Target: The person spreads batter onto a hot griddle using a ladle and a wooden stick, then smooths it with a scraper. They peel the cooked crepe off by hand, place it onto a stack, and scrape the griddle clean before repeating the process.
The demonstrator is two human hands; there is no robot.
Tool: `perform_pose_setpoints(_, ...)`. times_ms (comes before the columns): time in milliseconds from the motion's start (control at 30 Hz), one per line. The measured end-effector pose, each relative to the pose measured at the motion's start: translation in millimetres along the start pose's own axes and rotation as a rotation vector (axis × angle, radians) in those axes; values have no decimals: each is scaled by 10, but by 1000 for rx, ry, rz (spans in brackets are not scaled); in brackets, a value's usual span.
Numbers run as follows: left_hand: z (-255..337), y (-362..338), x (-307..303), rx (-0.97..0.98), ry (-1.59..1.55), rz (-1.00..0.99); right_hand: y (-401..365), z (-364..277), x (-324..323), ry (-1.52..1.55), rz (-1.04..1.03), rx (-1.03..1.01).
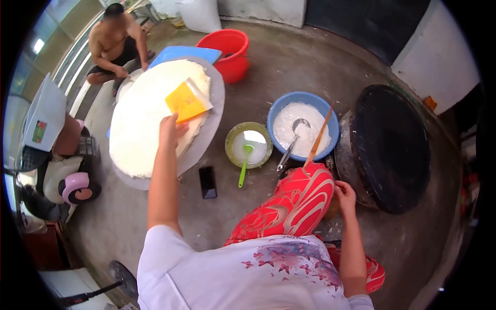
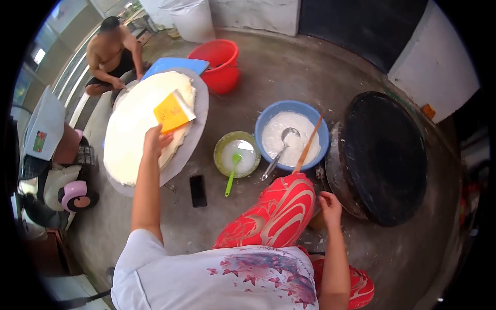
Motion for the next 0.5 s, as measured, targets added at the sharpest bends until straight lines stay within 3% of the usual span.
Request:
perform_pose_setpoints(100,78,-423,-86,117,208,2,268,200,176,-99,-18,23)
perform_pose_setpoints(133,61,-538,-121,221,256,68,386,354,272,60,-15,83)
perform_pose_setpoints(167,77,-691,-87,322,332,102,496,440,351,21,-27,96)
perform_pose_setpoints(200,59,-843,-28,420,366,41,648,586,432,-53,-52,-6)
perform_pose_setpoints(233,-21,-961,21,422,356,-8,794,842,523,-23,-46,61)
perform_pose_setpoints(267,-94,-1107,123,444,340,-73,1020,1340,627,305,-4,308)
perform_pose_setpoints(333,-332,-1325,323,409,299,-213,986,868,783,-290,115,364)
perform_pose_setpoints(367,-462,-1391,451,356,251,-280,1090,1000,793,-285,122,369)
perform_pose_setpoints(433,-723,-1486,649,276,210,-352,1265,1317,988,146,-31,504)
perform_pose_setpoints(467,-863,-1502,715,277,278,-415,1228,1296,958,148,-30,512)
perform_pose_setpoints(500,-991,-1501,795,258,292,-450,1035,857,1020,391,-78,596)
Point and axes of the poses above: each hand's wrist, its own y-axis towards the middle knuckle, its own x-axis out of the palm, z = x × y, the point moved 5 cm from there along y, towards the middle knuckle, and after that the axes turned 4 degrees about -z, right-handed, at the moved point
